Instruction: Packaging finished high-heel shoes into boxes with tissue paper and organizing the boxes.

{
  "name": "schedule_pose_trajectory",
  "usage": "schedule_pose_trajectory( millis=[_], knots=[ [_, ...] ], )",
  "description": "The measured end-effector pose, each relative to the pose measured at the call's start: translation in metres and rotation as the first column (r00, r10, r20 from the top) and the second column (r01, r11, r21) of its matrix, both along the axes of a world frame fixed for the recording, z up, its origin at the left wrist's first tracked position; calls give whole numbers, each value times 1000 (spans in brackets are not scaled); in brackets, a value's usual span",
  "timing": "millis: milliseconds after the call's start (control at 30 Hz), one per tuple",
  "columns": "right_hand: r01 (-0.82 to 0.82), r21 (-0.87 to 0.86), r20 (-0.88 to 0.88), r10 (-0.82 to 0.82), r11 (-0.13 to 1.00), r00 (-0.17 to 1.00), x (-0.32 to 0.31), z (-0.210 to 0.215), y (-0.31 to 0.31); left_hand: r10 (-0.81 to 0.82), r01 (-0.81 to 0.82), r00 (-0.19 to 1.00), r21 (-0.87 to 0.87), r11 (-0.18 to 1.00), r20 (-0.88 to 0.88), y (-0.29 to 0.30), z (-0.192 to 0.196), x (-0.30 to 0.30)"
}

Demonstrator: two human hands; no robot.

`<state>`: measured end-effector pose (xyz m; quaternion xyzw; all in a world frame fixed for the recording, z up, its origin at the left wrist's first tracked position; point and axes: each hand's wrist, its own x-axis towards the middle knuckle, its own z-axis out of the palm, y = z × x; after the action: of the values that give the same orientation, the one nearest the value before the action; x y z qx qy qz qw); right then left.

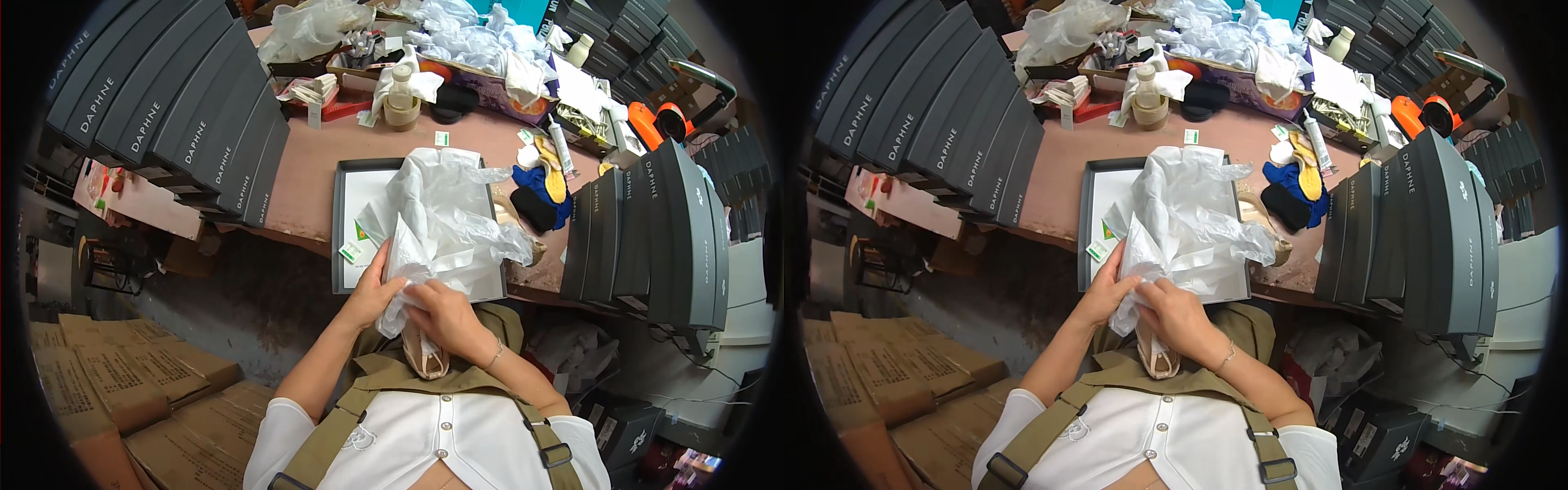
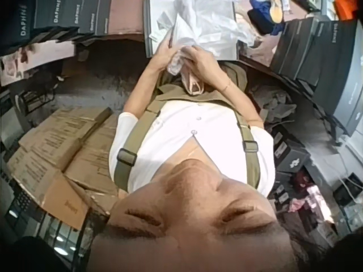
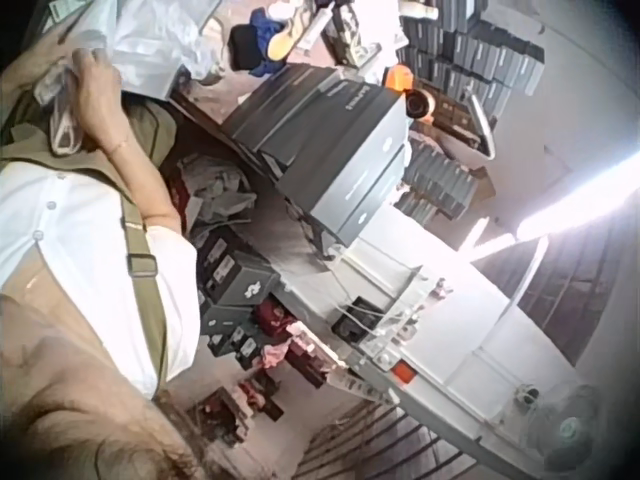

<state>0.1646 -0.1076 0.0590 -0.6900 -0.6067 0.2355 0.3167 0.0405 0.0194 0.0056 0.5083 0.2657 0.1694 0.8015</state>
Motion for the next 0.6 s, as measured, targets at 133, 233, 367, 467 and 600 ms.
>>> schedule_pose_trajectory(
  millis=[133, 233, 367, 467, 600],
  knots=[
    [-92, 70, -62, 96, 993, 993, -1, 0, 0, 36, -35, 998, -21, 999, 60, 6, 0, -7],
    [-174, 50, 103, 168, 984, 980, 6, 4, -6, 39, -39, 998, 8, 999, 54, 6, 2, -8],
    [-33, 150, 259, -7, 988, 966, 12, -8, 8, 31, -30, 999, -11, 999, 34, 4, 9, -5],
    [105, 349, 209, -187, 931, 960, 10, -21, 28, 12, -15, 999, 75, 997, 36, 4, 20, -3],
    [145, 219, -17, -145, 965, 989, 12, -34, 43, 8, -6, 1000, 137, 991, -17, 0, 18, -2]
  ],
)
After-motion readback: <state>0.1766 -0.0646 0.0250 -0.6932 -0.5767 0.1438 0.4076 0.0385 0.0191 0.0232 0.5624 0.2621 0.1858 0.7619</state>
